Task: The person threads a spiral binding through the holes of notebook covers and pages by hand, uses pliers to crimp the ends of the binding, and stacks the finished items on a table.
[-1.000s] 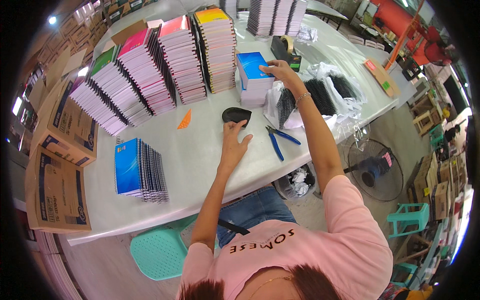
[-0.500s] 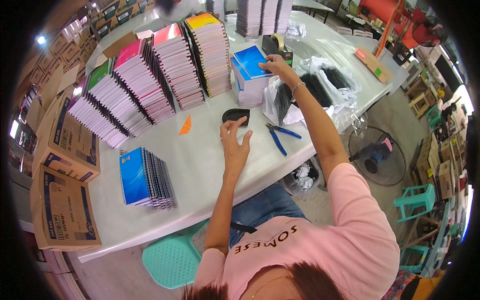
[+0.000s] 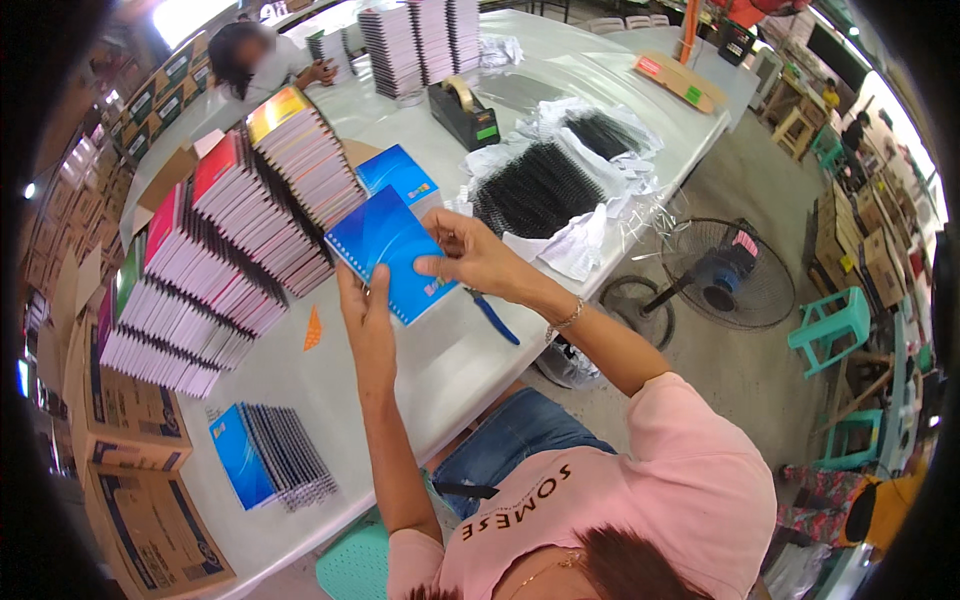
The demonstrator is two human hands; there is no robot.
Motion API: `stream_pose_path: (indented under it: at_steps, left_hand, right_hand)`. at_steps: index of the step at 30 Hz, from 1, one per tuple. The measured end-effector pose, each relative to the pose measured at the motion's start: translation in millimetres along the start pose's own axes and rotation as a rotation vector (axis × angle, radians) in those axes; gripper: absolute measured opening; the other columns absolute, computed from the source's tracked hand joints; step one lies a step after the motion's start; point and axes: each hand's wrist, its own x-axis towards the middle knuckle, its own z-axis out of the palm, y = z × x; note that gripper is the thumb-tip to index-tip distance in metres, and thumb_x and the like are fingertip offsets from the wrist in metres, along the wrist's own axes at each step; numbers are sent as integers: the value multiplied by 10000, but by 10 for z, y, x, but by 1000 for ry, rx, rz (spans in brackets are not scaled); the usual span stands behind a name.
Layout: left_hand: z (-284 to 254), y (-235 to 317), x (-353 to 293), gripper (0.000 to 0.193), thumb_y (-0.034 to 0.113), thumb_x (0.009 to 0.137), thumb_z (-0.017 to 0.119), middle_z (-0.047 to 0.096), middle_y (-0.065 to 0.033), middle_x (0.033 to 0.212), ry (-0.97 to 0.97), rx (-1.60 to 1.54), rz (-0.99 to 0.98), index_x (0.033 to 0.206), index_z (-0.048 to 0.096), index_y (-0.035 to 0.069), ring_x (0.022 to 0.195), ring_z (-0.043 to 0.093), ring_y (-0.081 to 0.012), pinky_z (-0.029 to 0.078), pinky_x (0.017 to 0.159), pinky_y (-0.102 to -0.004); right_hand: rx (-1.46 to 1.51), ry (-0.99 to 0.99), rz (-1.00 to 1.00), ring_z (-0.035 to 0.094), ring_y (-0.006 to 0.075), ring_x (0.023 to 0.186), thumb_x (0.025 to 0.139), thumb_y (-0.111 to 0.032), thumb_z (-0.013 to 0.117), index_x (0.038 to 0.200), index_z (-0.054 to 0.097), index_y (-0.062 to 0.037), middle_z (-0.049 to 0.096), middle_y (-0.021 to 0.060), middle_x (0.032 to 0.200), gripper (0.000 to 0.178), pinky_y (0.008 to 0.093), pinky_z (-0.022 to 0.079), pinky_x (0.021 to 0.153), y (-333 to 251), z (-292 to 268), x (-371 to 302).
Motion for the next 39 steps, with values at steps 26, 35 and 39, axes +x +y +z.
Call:
stream_pose_path:
  at_steps: [26,35,39]
  left_hand:
    - [-207,-86,-1183,368,-59,802,466,478,-98,1131,34,1448,-152,1114,555,115,1216,415,-287,83,1103,-682]
    - [-267,-334,-1216,544,509,708,764,500,-98,1147,231,1357,-49,1020,588,99,1178,429,-326,190,1046,-659]
    - [-189,-449,-1151,606,586,653,781,475,-85,1146,364,1363,13,950,588,95,1169,413,-329,160,1042,-680]
  right_hand:
    - [-1317,755,-6,660,367,871,827,-172,613,879,720,-30,683,199,908,185,461,509,779,656,-3770,338]
    - [-403,186,-12,518,78,738,937,-259,598,1103,691,-45,633,-13,858,286,206,437,701,-245,-1940,156]
    - [-383,-109,38,559,74,828,902,-126,644,1113,685,-12,684,18,945,244,228,468,753,-343,-829,-295]
